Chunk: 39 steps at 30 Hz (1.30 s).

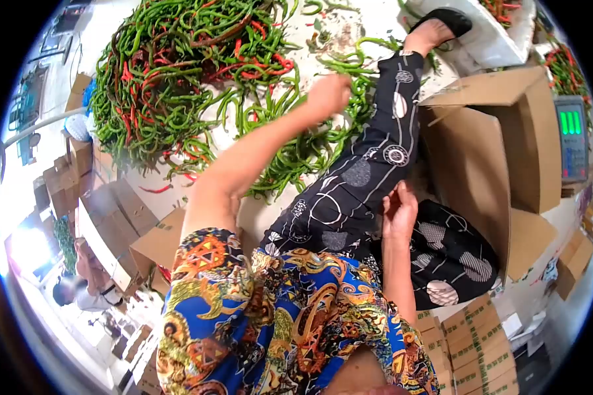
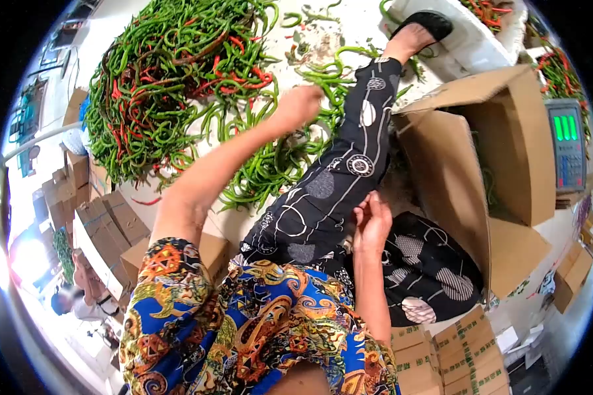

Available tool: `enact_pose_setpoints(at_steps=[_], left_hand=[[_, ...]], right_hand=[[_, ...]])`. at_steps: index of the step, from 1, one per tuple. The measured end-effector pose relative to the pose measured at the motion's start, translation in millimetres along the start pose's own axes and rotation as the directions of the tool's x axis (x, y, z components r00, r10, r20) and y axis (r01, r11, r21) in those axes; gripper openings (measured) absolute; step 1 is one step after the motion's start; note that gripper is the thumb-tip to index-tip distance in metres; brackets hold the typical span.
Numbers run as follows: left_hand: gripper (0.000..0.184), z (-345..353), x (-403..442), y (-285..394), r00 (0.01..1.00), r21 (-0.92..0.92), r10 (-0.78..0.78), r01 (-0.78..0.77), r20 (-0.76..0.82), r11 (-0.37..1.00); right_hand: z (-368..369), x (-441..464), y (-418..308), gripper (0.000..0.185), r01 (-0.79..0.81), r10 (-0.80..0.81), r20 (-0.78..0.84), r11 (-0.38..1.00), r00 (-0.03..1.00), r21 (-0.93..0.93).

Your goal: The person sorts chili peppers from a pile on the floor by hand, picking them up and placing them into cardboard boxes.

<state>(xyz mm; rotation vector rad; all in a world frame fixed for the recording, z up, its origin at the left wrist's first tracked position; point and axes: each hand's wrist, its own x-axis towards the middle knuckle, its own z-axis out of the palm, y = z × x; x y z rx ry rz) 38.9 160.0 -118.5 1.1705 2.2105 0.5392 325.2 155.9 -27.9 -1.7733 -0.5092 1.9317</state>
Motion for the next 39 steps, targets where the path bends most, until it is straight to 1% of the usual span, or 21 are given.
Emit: enact_pose_setpoints(at_steps=[1, 3, 5, 6, 7, 9, 11, 13, 15, 16, 17, 19, 21, 23, 24, 27, 30, 33, 35, 37, 39], left_hand=[[0.033, 33.6, -20.3, -12.7, 0.991, 0.261, 0.06, -0.089, 0.117, 0.961], [0.038, 75.2, -53.0, -11.2, 0.934, 0.232, 0.355, -0.354, 0.039, 0.906], [0.042, 145.8, -53.4, -28.1, 0.881, 0.071, 0.463, -0.458, -0.099, 0.886], [0.042, 156.0, -55.2, -25.7, 0.912, -0.05, 0.388, -0.397, -0.134, 0.916], [0.042, 150.6, -56.6, -27.2, 0.904, 0.083, 0.421, -0.415, -0.072, 0.906], [0.04, 127.8, -64.9, -41.5, 0.885, 0.339, 0.461, -0.455, 0.068, 0.823], [0.036, 108.7, -76.8, -68.7, 0.927, 0.382, 0.376, -0.35, 0.009, 0.855], [0.035, 73.7, -83.8, -74.9, 0.966, 0.388, 0.186, -0.242, 0.177, 0.889], [0.034, 40.6, -73.8, -69.4, 0.93, 0.361, 0.147, -0.272, 0.337, 0.892], [0.03, 31.3, -62.3, -64.4, 0.95, 0.341, 0.157, -0.247, 0.268, 0.907], [0.025, 17.3, -44.9, -51.8, 0.965, 0.323, 0.089, -0.169, 0.248, 0.931], [0.034, 6.8, -7.6, -44.3, 0.988, 0.259, 0.146, -0.154, 0.05, 0.953], [0.04, 9.6, 34.0, -41.8, 0.988, 0.261, 0.143, -0.154, 0.061, 0.953], [0.044, 24.9, 66.7, -36.2, 0.93, 0.264, 0.244, -0.171, -0.275, 0.949], [0.047, 27.2, 80.6, -30.3, 0.9, 0.27, 0.27, -0.181, -0.343, 0.946], [0.037, 58.0, 99.8, -42.5, 0.978, 0.399, 0.155, -0.087, -0.142, 0.913], [0.025, 56.4, 80.7, -52.8, 0.999, 0.452, 0.022, -0.042, 0.049, 0.891], [0.02, 27.0, 42.9, -71.5, 0.997, 0.248, -0.076, 0.073, 0.001, 0.966], [0.025, 6.9, 14.3, -98.0, 0.929, -0.061, 0.149, -0.18, -0.34, 0.982], [0.031, -36.5, -8.2, -91.5, 0.887, -0.204, -0.012, -0.093, -0.462, 0.974], [0.028, -60.7, -25.9, -102.4, 0.922, -0.45, -0.22, 0.056, -0.32, 0.891]], right_hand=[[-7.3, 7.8, 4.1, 0.013, 0.019, -0.019, -0.001, 0.998, 1.0, -0.055], [-14.0, 13.9, 12.0, 0.021, -0.041, 0.039, -0.016, 0.986, 0.999, -0.159], [-4.4, 22.4, 26.8, 0.031, -0.088, 0.085, -0.045, 0.992, 0.995, -0.084], [3.5, 20.5, 25.6, 0.037, -0.118, 0.108, -0.051, 0.955, 0.993, -0.272], [5.5, 22.0, 28.3, 0.04, -0.143, 0.123, -0.079, 0.922, 0.989, -0.36], [-17.2, 53.4, 52.3, 0.045, -0.041, 0.054, 0.013, 0.875, 0.998, -0.482], [21.0, 35.8, 35.8, 0.048, -0.143, 0.14, -0.027, 0.958, 0.99, -0.248], [25.1, 41.9, 40.4, 0.049, -0.182, 0.183, -0.008, 0.97, 0.983, -0.16], [24.3, 44.5, 44.9, 0.049, -0.207, 0.209, 0.002, 0.971, 0.978, -0.121], [22.9, 44.5, 46.4, 0.049, -0.215, 0.216, 0.003, 0.97, 0.976, -0.11], [21.0, 44.8, 47.0, 0.049, -0.219, 0.22, 0.002, 0.971, 0.975, -0.099], [18.5, 44.7, 47.5, 0.049, -0.222, 0.223, 0.003, 0.971, 0.975, -0.085], [13.9, 43.2, 45.5, 0.049, -0.226, 0.226, -0.006, 0.972, 0.974, -0.071], [8.4, 41.4, 44.9, 0.049, -0.223, 0.221, -0.033, 0.973, 0.975, -0.055], [8.4, 41.0, 45.7, 0.047, -0.223, 0.221, -0.07, 0.974, 0.973, -0.032], [-8.8, 49.6, 59.5, 0.045, -0.259, 0.259, -0.059, 0.966, 0.964, 0.018], [-32.5, 63.3, 83.3, 0.045, -0.312, 0.316, -0.033, 0.945, 0.948, 0.095], [-19.6, 57.7, 74.8, 0.045, -0.312, 0.316, -0.037, 0.946, 0.948, 0.091], [-9.8, 55.1, 68.8, 0.045, -0.308, 0.311, -0.037, 0.949, 0.95, 0.073], [-1.6, 52.7, 61.6, 0.045, -0.301, 0.303, -0.032, 0.952, 0.952, 0.055], [5.6, 50.0, 57.4, 0.045, -0.297, 0.298, -0.022, 0.954, 0.954, 0.039]])
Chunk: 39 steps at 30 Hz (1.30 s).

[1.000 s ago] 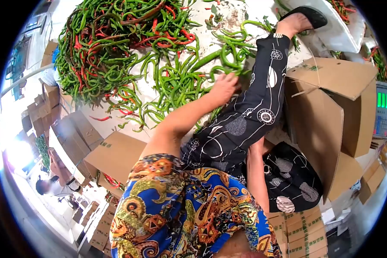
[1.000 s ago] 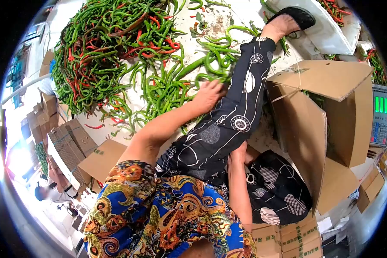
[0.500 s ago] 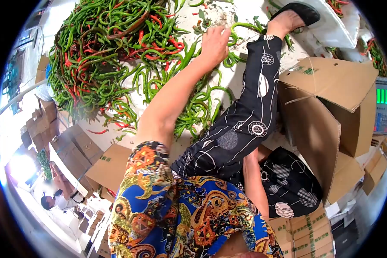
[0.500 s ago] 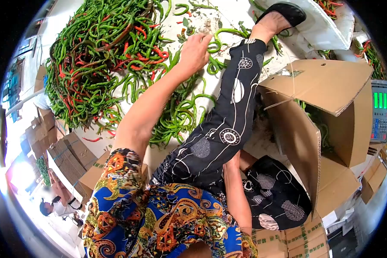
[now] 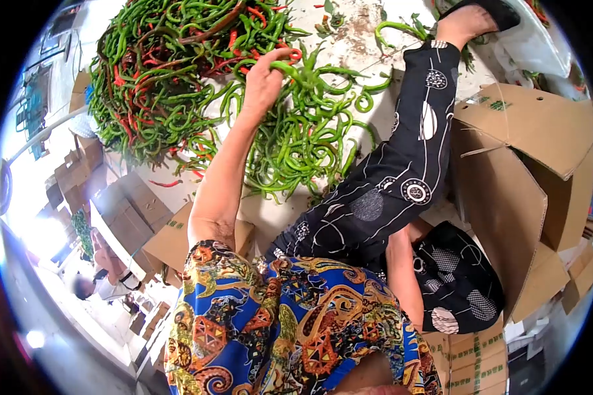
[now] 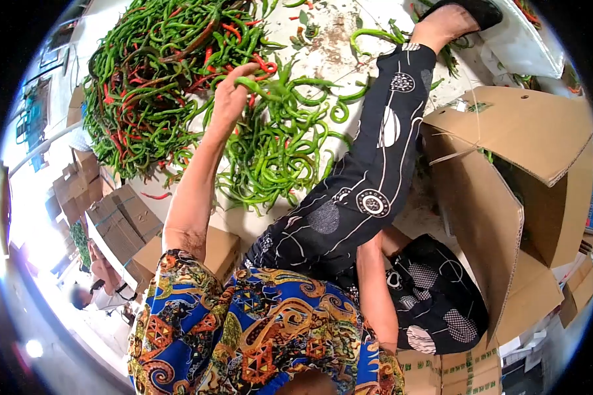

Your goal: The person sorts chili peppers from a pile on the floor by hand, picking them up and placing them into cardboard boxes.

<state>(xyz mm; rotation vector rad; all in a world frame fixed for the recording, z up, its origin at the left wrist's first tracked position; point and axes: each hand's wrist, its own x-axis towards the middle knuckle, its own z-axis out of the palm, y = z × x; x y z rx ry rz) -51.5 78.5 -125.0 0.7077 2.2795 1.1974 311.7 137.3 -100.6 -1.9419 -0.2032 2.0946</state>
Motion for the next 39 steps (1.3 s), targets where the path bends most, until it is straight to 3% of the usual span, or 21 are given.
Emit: enact_pose_setpoints(at_steps=[2, 4, 6, 8, 10, 12, 16, 18, 19, 20, 25, 27, 28, 29, 30, 32, 33, 34, 35, 38, 39], left_hand=[[0.024, -12.9, -1.9, -4.6, 0.877, -0.391, -0.45, 0.478, 0.167, 0.787], [0.015, 1.5, 2.5, -49.3, 0.836, -0.439, -0.518, 0.541, 0.184, 0.718], [0.02, 33.1, 9.0, -92.9, 0.95, 0.142, -0.308, 0.311, -0.043, 0.94], [0.032, 60.6, 10.4, -79.1, 0.992, 0.454, -0.129, 0.121, -0.012, 0.883], [0.032, 84.6, 4.9, -77.6, 0.991, 0.573, -0.047, 0.111, -0.125, 0.812], [0.037, 84.2, 6.9, -75.3, 0.989, 0.58, -0.121, 0.148, -0.086, 0.801], [0.039, 61.3, 5.4, -80.0, 0.991, 0.423, 0.127, -0.096, -0.047, 0.901], [0.036, 33.0, -5.1, -44.0, 0.93, 0.158, -0.292, 0.261, 0.224, 0.952], [0.031, 22.5, -11.3, -17.0, 0.748, -0.203, -0.522, 0.633, 0.411, 0.747], [0.026, 19.9, -18.4, -31.3, 0.76, -0.461, -0.437, 0.643, 0.481, 0.611], [0.018, 22.5, -28.9, 3.8, 0.814, -0.656, -0.416, 0.575, 0.405, 0.488], [0.017, 42.3, -0.9, 7.3, 0.9, -0.752, -0.101, 0.413, 0.425, 0.513], [0.017, 52.5, 21.8, 14.3, 0.932, -0.862, -0.021, 0.344, 0.363, 0.371], [0.02, 50.0, 39.1, 55.9, 0.955, -0.921, -0.1, 0.296, 0.279, 0.254], [0.033, 43.9, 49.6, 69.0, 0.976, -0.936, -0.015, 0.211, 0.215, 0.282], [0.05, 40.7, 51.4, 69.0, 0.973, -0.766, -0.181, 0.224, 0.142, 0.603], [0.065, 51.2, 45.0, 31.0, 0.964, -0.429, -0.247, 0.267, 0.104, 0.863], [0.068, 57.5, 32.2, 11.9, 0.955, -0.059, -0.291, 0.295, 0.062, 0.954], [0.064, 69.7, 21.2, -19.7, 0.99, 0.319, -0.142, 0.131, 0.012, 0.939], [0.052, 96.3, -19.4, -52.9, 0.996, 0.65, -0.069, 0.093, -0.062, 0.754], [0.051, 96.8, -22.5, -56.8, 0.993, 0.638, -0.089, 0.114, -0.072, 0.761]], right_hand=[[6.4, -2.5, -1.6, 0.045, 0.012, -0.011, 0.007, 1.0, 1.0, -0.011], [8.4, -2.9, -2.8, 0.044, 0.015, -0.015, 0.008, 1.0, 1.0, -0.024], [8.4, -3.5, -5.1, 0.044, 0.026, -0.026, 0.007, 0.999, 1.0, -0.033], [8.0, -4.6, -7.9, 0.044, 0.037, -0.037, -0.003, 0.999, 0.999, -0.037], [7.9, -5.1, -11.1, 0.044, 0.044, -0.045, -0.01, 0.998, 0.999, -0.044], [8.1, -7.1, -13.6, 0.044, 0.049, -0.05, -0.019, 0.998, 0.999, -0.049], [8.2, -11.4, -20.0, 0.044, 0.058, -0.064, -0.071, 0.995, 0.995, -0.084], [8.7, -14.5, -21.8, 0.044, 0.066, -0.077, -0.104, 0.992, 0.992, -0.107], [4.2, -14.2, -23.5, 0.044, 0.074, -0.075, -0.026, 0.995, 0.997, -0.06], [-6.4, -10.4, -18.7, 0.044, 0.081, -0.082, 0.059, 0.996, 0.995, 0.024], [9.9, -17.4, -21.4, 0.043, 0.101, -0.1, 0.023, 0.995, 0.995, -0.01], [8.3, -14.8, -18.7, 0.042, 0.101, -0.101, 0.027, 0.994, 0.995, -0.031], [8.3, -14.7, -18.9, 0.042, 0.103, -0.103, 0.026, 0.994, 0.994, -0.035], [10.7, -15.9, -20.7, 0.042, 0.1, -0.099, 0.023, 0.994, 0.995, -0.043], [12.0, -17.1, -21.4, 0.042, 0.1, -0.099, 0.014, 0.994, 0.995, -0.045], [14.1, -17.8, -23.3, 0.042, 0.1, -0.099, 0.023, 0.994, 0.995, -0.05], [13.0, -15.9, -22.9, 0.042, 0.108, -0.106, 0.042, 0.993, 0.993, -0.048], [7.2, -10.2, -19.4, 0.041, 0.112, -0.109, 0.085, 0.993, 0.99, -0.033], [6.4, -8.6, -18.1, 0.041, 0.089, -0.087, 0.042, 0.995, 0.995, -0.04], [5.8, -6.0, -16.3, 0.04, 0.051, -0.052, -0.013, 0.998, 0.999, -0.04], [6.2, -7.3, -15.8, 0.04, 0.045, -0.045, -0.016, 0.998, 0.999, -0.039]])
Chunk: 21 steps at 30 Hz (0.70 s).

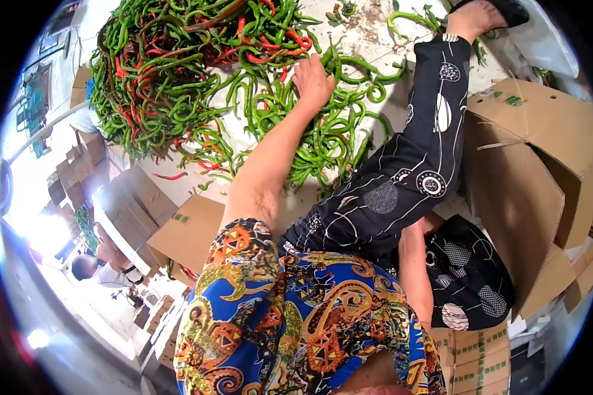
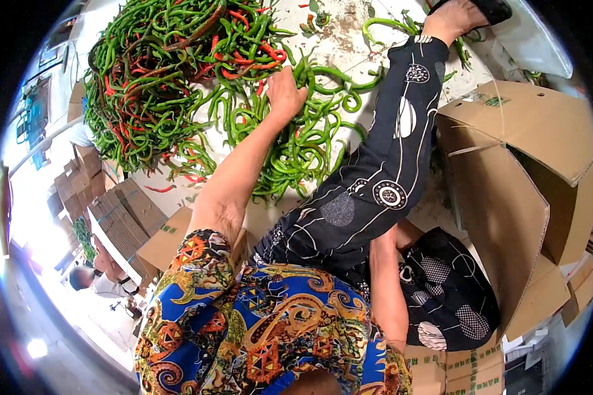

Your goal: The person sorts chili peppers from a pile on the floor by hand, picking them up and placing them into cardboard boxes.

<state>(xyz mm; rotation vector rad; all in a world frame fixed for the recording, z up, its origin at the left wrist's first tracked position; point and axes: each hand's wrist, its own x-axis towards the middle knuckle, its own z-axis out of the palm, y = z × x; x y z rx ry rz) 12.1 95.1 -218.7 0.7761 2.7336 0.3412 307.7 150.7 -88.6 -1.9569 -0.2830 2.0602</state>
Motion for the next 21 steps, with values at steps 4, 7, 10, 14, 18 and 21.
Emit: enact_pose_setpoints(at_steps=[4, 7, 10, 14, 18, 21], left_hand=[[0.044, -11.3, 10.2, -6.2, 0.997, -0.227, -0.063, 0.051, -0.049, 0.973], [0.033, -55.3, 18.0, -16.6, 0.984, -0.471, -0.037, 0.116, 0.173, 0.874], [0.035, -75.5, 15.8, -10.9, 0.932, -0.617, 0.014, 0.229, 0.363, 0.753], [0.034, -41.7, 26.0, 15.9, 0.987, -0.341, 0.135, -0.098, 0.086, 0.935], [0.039, -11.0, 17.7, 39.6, 0.946, -0.187, 0.291, -0.264, 0.139, 0.946], [0.041, 2.9, 4.6, 44.6, 0.921, -0.014, 0.385, -0.385, 0.06, 0.923]], right_hand=[[0.8, -0.4, 2.7, 0.04, -0.003, 0.003, 0.005, 1.0, 1.0, 0.011], [1.7, 0.7, 4.8, 0.04, -0.016, 0.016, 0.005, 0.999, 1.0, 0.032], [5.3, 0.9, 6.2, 0.04, -0.02, 0.019, 0.011, 0.999, 1.0, 0.037], [5.3, -2.6, 5.3, 0.039, -0.014, 0.014, 0.009, 0.999, 1.0, 0.044], [2.2, -4.7, 3.5, 0.039, -0.015, 0.015, 0.0, 0.998, 1.0, 0.053], [0.7, -4.8, 4.4, 0.039, -0.017, 0.018, -0.004, 0.998, 1.0, 0.058]])
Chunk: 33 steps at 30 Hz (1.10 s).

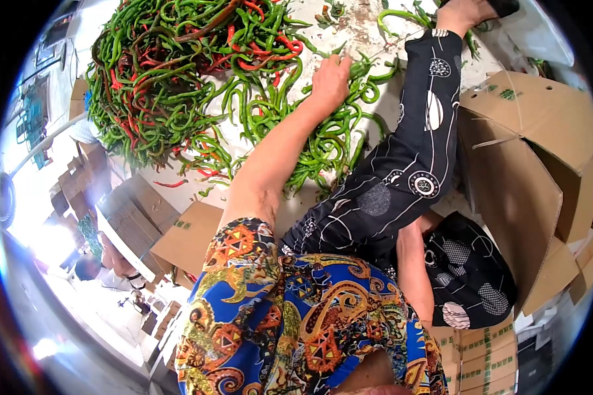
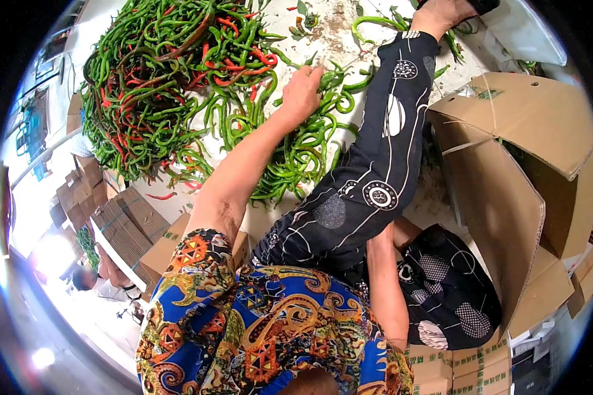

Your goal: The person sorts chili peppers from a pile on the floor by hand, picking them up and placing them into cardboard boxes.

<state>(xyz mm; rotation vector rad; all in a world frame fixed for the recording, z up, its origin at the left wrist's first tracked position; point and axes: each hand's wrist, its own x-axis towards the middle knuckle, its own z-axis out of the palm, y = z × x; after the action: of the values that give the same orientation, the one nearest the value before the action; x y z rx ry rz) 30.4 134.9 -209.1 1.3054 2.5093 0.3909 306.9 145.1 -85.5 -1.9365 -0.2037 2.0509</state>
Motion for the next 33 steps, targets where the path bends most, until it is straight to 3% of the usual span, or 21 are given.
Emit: enact_pose_setpoints(at_steps=[3, 4, 6, 8, 12, 15, 16, 19, 20, 23, 26, 29, 32, 33], left_hand=[[0.045, 1.0, -2.7, -11.8, 0.986, -0.062, -0.136, 0.142, 0.093, 0.988], [0.044, -3.7, -4.0, -16.1, 0.99, -0.108, -0.138, 0.142, 0.043, 0.984], [0.043, -13.4, -2.9, -19.7, 0.991, -0.21, -0.132, 0.128, -0.003, 0.969], [0.041, -21.1, 4.0, -13.1, 0.996, -0.233, 0.001, -0.023, -0.092, 0.972], [0.044, 3.0, 13.4, -6.9, 0.983, 0.01, 0.109, -0.112, 0.148, 0.994], [0.04, -0.2, 14.3, -12.4, 0.986, -0.01, 0.01, -0.008, 0.167, 1.0], [0.038, -5.4, 14.2, -18.3, 0.994, -0.07, 0.011, -0.003, 0.112, 0.998], [0.035, -36.3, 16.8, -18.1, 0.967, -0.42, -0.199, 0.248, 0.157, 0.873], [0.034, -43.9, 19.2, -10.1, 0.97, -0.439, -0.206, 0.242, 0.128, 0.865], [0.033, -29.1, 28.5, 21.8, 0.996, -0.362, -0.023, 0.051, 0.082, 0.931], [0.033, 0.3, 28.9, 58.6, 0.978, -0.193, 0.0, 0.041, 0.208, 0.98], [0.043, 27.7, 19.1, 69.6, 0.992, -0.089, 0.034, -0.023, 0.12, 0.996], [0.047, -0.1, 24.3, 63.6, 0.862, -0.167, -0.369, 0.444, 0.348, 0.88], [0.05, 2.7, 22.0, 41.8, 0.879, -0.306, -0.38, 0.46, 0.288, 0.833]], right_hand=[[-1.1, -0.5, 0.2, 0.039, -0.002, 0.002, -0.004, 1.0, 1.0, -0.002], [-1.4, -0.1, 0.2, 0.039, -0.002, 0.002, -0.007, 1.0, 1.0, 0.001], [-0.7, 0.9, 1.4, 0.038, -0.007, 0.007, -0.007, 1.0, 1.0, 0.008], [0.2, 0.5, 2.2, 0.038, -0.012, 0.012, -0.002, 1.0, 1.0, 0.003], [0.0, 0.4, 3.9, 0.038, -0.007, 0.007, -0.004, 1.0, 1.0, 0.002], [-0.5, 1.2, 5.1, 0.038, -0.014, 0.014, 0.002, 1.0, 1.0, 0.013], [-0.1, 2.4, 6.1, 0.038, -0.019, 0.019, -0.001, 1.0, 1.0, 0.019], [1.8, 4.0, 9.1, 0.037, -0.028, 0.028, -0.003, 0.999, 1.0, 0.031], [3.9, 3.5, 10.4, 0.037, -0.032, 0.032, 0.0, 0.999, 0.999, 0.031], [7.4, 2.3, 10.0, 0.037, -0.032, 0.032, 0.008, 0.999, 0.999, 0.029], [7.3, 0.2, 6.9, 0.037, -0.019, 0.019, 0.01, 0.999, 1.0, 0.035], [7.8, -0.3, 3.9, 0.037, -0.009, 0.008, 0.01, 0.999, 1.0, 0.046], [10.7, -0.7, 2.4, 0.036, 0.005, -0.006, 0.011, 0.999, 1.0, 0.049], [11.5, -1.5, 1.4, 0.036, 0.013, -0.014, 0.011, 0.999, 1.0, 0.047]])
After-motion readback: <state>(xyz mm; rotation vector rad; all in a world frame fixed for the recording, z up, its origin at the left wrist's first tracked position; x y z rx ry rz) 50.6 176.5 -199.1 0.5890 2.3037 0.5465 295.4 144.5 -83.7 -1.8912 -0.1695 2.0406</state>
